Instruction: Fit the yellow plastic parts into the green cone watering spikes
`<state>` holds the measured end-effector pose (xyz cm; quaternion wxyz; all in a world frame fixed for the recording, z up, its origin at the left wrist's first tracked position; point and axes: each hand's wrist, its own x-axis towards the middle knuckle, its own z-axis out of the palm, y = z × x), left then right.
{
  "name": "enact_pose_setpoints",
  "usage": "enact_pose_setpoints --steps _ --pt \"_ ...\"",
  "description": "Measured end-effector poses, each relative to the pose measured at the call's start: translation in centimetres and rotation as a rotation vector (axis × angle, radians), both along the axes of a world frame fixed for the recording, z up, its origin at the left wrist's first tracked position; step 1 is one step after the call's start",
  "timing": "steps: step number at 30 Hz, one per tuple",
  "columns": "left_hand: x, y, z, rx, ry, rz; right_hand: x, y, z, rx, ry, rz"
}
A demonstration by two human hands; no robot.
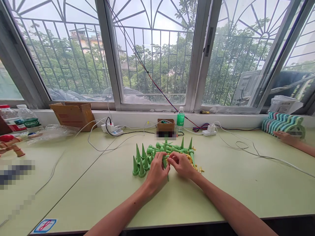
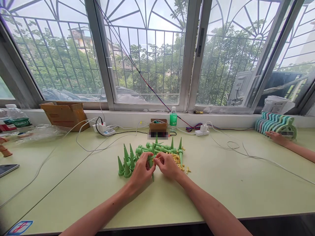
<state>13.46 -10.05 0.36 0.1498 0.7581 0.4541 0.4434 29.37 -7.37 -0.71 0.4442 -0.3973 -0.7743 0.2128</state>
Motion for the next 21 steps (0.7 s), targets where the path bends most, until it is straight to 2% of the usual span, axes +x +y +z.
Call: enact_pose_setpoints --steps 13,21 --pt "-0.06 0.00 -0.13 0.019 -0.008 -0.016 -0.01 0.03 0.02 -0.038 0.031 0.019" --pt "-0.01 -0.24 -0.02 0.005 -0.011 -0.029 -0.03 0.22 -0.06 0.005 0.000 -0.020"
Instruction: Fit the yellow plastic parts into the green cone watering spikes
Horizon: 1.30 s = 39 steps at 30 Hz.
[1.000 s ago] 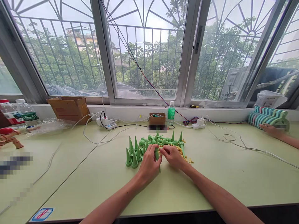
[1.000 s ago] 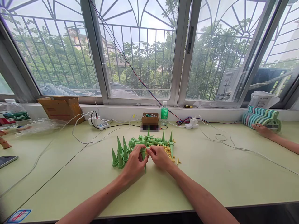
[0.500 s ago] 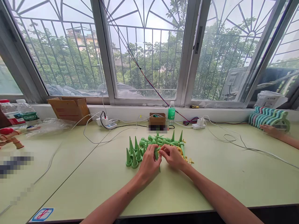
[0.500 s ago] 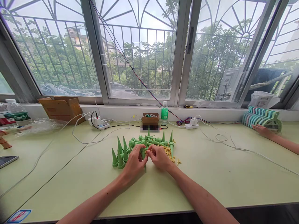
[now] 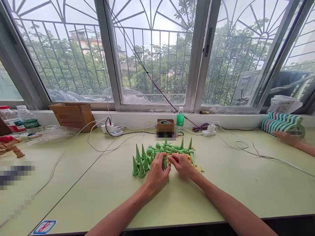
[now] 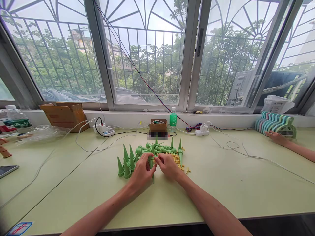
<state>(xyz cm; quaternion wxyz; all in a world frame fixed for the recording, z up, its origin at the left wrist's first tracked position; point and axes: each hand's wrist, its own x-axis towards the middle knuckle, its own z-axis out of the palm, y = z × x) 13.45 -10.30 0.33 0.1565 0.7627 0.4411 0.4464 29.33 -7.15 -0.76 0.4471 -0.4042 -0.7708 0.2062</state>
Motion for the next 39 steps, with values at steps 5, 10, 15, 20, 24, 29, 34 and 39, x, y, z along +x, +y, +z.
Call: enact_pose_setpoints --steps 5,10,15,20,24,29,34,39 --pt "0.09 -0.07 0.00 -0.002 -0.021 -0.002 0.05 0.01 0.15 0.020 -0.016 -0.005" --pt "0.08 -0.13 0.10 -0.010 -0.024 -0.012 0.03 -0.01 0.17 0.031 -0.015 -0.010" --pt "0.04 0.00 0.09 0.004 -0.028 0.011 0.01 -0.20 0.22 0.020 -0.012 0.001" --pt "0.02 0.08 0.11 -0.002 -0.018 0.021 0.04 -0.33 0.24 -0.018 -0.012 0.045" --pt "0.00 0.07 0.09 -0.012 -0.014 0.025 0.06 -0.23 0.21 -0.003 -0.020 0.044" --pt "-0.01 0.11 0.03 -0.011 -0.006 0.021 0.08 -0.08 0.19 0.004 -0.026 0.044" --pt "0.05 -0.06 0.27 -0.028 -0.001 0.016 0.11 0.06 0.09 0.012 -0.037 0.043" --pt "0.02 -0.10 0.33 -0.038 -0.003 0.009 0.16 0.15 -0.04 0.011 -0.039 0.047"
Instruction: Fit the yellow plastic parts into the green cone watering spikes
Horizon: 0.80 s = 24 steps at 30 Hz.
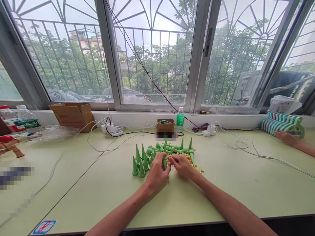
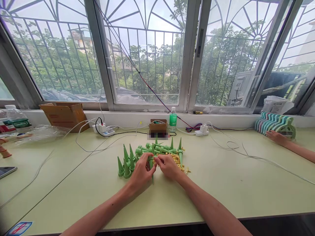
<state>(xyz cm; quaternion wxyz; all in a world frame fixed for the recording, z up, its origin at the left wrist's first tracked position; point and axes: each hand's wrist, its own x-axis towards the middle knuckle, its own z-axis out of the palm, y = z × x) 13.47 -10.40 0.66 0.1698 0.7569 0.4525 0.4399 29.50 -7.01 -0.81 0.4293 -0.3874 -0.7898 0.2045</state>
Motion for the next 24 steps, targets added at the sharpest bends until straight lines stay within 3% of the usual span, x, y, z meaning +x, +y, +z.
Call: enact_pose_setpoints --steps 24 --pt "0.04 0.37 -0.49 0.012 0.002 0.012 0.08 0.17 -0.24 -0.015 -0.055 0.024"
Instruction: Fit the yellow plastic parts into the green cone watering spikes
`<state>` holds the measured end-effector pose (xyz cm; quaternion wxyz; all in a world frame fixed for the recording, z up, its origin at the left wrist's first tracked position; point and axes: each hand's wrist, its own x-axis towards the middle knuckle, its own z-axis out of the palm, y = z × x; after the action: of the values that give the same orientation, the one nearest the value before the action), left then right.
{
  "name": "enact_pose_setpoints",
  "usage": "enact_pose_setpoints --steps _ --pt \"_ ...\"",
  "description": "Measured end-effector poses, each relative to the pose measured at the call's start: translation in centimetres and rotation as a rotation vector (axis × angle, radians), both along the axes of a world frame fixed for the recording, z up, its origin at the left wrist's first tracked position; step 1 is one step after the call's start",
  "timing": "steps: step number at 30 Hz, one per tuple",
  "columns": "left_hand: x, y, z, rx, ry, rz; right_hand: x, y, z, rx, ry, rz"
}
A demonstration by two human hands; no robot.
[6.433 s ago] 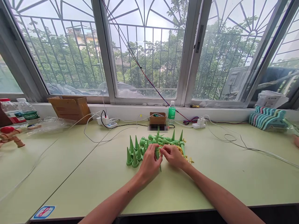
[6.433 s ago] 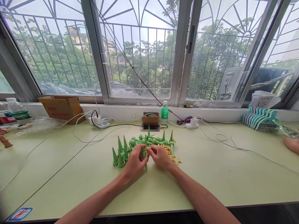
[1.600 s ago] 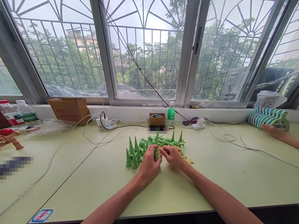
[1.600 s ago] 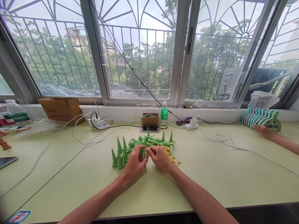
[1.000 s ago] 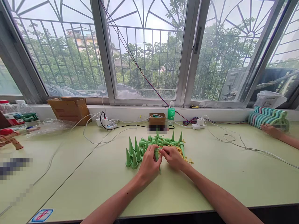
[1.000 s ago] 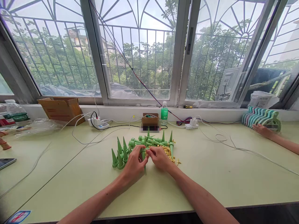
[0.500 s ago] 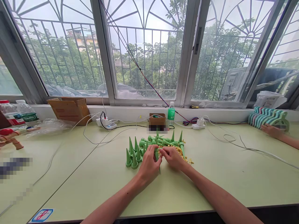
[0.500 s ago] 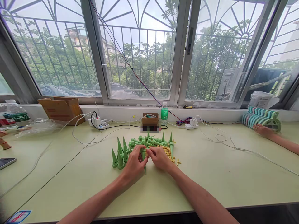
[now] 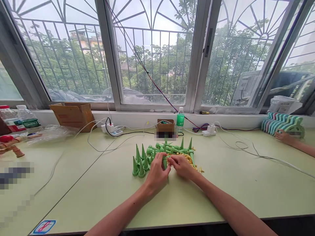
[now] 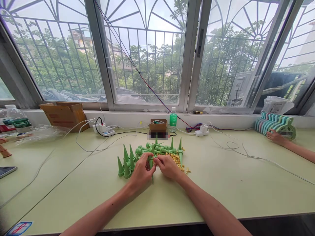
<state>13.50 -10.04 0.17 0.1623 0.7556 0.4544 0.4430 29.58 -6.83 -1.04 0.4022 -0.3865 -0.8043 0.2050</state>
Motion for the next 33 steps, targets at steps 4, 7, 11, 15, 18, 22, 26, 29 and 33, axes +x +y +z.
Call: enact_pose_setpoints --steps 4,7,11,15,18,22,26,29,33 --pt "0.02 -0.02 0.12 -0.010 -0.007 -0.007 0.02 -0.05 0.09 -0.004 -0.001 0.009" --pt "0.05 -0.09 0.28 -0.011 -0.014 -0.015 0.06 -0.06 0.15 0.000 -0.007 0.021" --pt "0.05 -0.21 0.37 -0.011 -0.011 -0.021 0.06 -0.09 0.22 0.002 -0.025 0.024" --pt "0.05 -0.24 0.33 -0.005 -0.015 -0.025 0.00 -0.15 0.25 -0.002 -0.024 0.012" --pt "0.05 -0.19 0.29 0.005 -0.021 -0.028 -0.06 -0.15 0.22 0.006 -0.027 0.005" --pt "0.03 -0.03 0.17 0.014 -0.038 -0.024 -0.08 -0.15 0.19 0.027 -0.025 -0.015" --pt "0.01 0.03 0.15 0.019 -0.034 -0.002 -0.05 -0.21 0.24 0.040 -0.017 -0.043" --pt "-0.01 -0.06 0.22 0.019 -0.022 0.004 -0.03 -0.19 0.21 0.025 -0.019 -0.024" --pt "-0.04 -0.12 0.25 0.015 -0.017 -0.003 0.03 -0.07 0.05 0.025 -0.023 -0.016"
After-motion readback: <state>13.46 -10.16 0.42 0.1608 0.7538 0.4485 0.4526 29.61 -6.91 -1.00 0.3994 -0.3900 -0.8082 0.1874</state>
